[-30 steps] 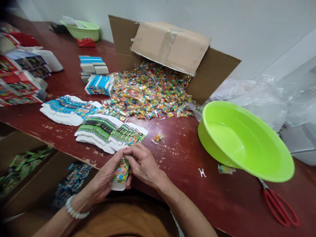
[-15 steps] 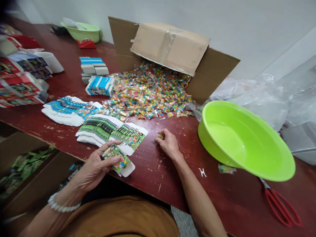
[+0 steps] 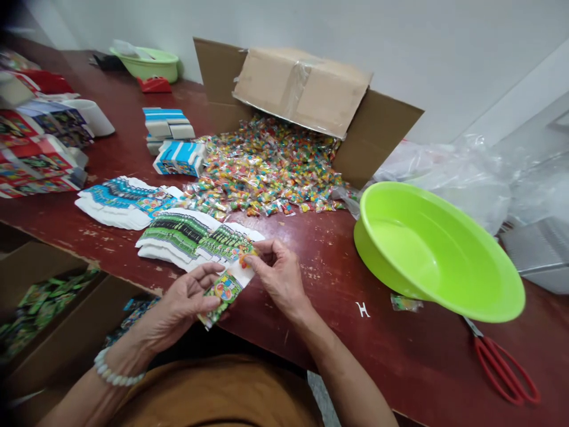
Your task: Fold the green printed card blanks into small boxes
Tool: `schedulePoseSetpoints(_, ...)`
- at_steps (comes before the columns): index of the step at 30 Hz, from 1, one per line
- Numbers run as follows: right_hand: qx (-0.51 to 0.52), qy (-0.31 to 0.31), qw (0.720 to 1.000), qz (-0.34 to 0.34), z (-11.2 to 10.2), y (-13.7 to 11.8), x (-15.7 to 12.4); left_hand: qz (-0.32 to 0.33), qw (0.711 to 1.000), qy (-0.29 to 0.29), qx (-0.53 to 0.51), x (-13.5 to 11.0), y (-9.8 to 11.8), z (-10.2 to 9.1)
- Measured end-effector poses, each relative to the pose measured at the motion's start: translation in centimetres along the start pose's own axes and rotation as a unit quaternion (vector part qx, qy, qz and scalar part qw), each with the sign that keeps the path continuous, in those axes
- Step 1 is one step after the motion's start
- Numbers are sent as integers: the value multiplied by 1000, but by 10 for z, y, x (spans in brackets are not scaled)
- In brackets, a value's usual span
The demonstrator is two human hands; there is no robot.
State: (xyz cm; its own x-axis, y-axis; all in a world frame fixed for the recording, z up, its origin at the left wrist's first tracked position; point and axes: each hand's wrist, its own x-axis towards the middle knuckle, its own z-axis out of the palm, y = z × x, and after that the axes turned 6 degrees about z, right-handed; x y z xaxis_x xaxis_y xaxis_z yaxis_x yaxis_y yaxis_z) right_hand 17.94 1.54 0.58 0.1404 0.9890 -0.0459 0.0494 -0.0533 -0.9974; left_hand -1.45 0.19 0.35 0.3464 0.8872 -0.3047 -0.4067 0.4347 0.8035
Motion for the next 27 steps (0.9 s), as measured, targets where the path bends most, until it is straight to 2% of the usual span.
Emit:
schedulePoseSetpoints(2,-78,-26,995,-49,-2,-4,2,-33,997,-67,6,-2,-5,3)
schedulePoseSetpoints(4,-142,-59,983,-103,-6,-10,4,-50,993,-103,20,-3,-8,6)
schedulePoseSetpoints(7,-196,-83,963,-164,-12,-15,5,-44,993,-101,46,-2,-10,8)
schedulePoseSetpoints(10,-231,-98,944,-214,-12,-17,2,-10,992,-97,81,0,-10,10)
schedulePoseSetpoints(12,-241,-132,935,-224,-9,-19,-1,9,992,-80,102,2,-10,12)
schedulePoseSetpoints(15,-212,-202,940,-174,-5,-22,-6,10,993,-50,108,4,-9,14)
schedulePoseSetpoints(16,-187,-197,950,-152,-5,-22,-7,8,994,-48,102,4,-9,14)
schedulePoseSetpoints(18,-127,-136,978,-99,-5,-19,-7,3,996,-44,75,4,-8,14)
schedulePoseSetpoints(20,-60,-101,993,-21,-5,-13,-5,-13,999,-24,43,5,-6,13)
schedulePoseSetpoints(23,50,-191,975,105,-1,-2,-4,-14,999,-9,34,6,-8,13)
schedulePoseSetpoints(25,84,-234,960,131,5,3,-5,24,997,-7,72,7,-12,14)
schedulePoseSetpoints(27,58,-211,971,91,11,5,-9,62,992,0,112,8,-16,15)
